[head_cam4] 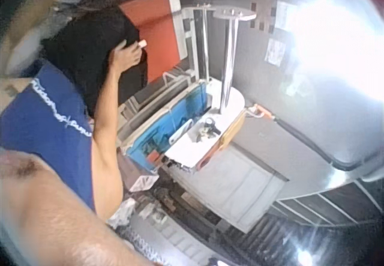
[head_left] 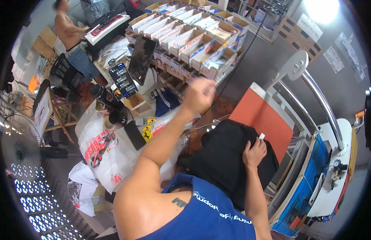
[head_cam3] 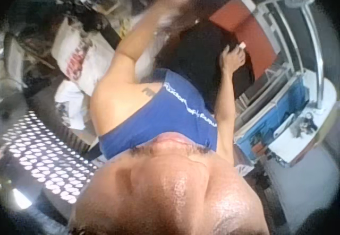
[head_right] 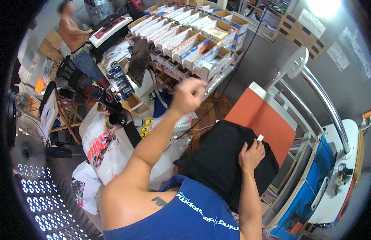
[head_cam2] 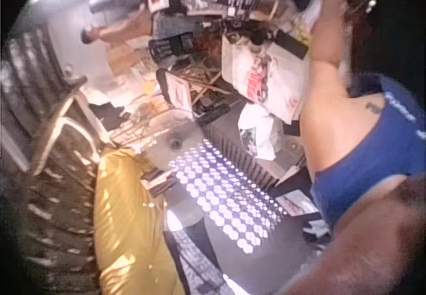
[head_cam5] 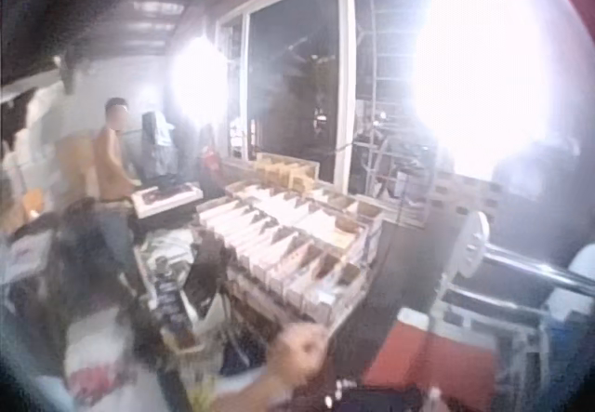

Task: The person places a black t-shirt on a heat press, aligns a small label and a larger Ferrari logo transfer, and uses the heat press to apply them. The person then flips the shirt and applies a back graphic transfer using the same machine.

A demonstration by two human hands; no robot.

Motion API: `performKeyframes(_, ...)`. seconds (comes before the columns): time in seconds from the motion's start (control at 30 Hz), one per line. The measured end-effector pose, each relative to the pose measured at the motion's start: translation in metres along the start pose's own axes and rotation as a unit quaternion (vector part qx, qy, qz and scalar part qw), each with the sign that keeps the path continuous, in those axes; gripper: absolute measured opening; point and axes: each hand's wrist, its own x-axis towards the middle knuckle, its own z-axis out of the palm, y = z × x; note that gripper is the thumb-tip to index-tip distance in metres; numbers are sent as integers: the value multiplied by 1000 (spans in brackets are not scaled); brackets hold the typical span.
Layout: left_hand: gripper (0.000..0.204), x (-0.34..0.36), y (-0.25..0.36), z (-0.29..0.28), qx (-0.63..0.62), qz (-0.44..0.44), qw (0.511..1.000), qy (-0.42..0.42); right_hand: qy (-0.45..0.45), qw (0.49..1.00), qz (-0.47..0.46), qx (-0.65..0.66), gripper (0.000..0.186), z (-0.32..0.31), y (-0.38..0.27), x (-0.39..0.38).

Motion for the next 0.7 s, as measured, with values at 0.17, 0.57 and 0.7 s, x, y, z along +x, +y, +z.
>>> performKeyframes(0.17,19,143,-121,-121,203,-105,964,135,6,1000,29,0,51,9,-8,8)
performKeyframes(0.57,23,265,-238,-131,216,-295,924,116,11,999,46,3,50,8,-10,11)
performKeyframes(0.7,26,269,-237,-149,128,-329,920,169,14,999,45,12,50,8,-8,10)
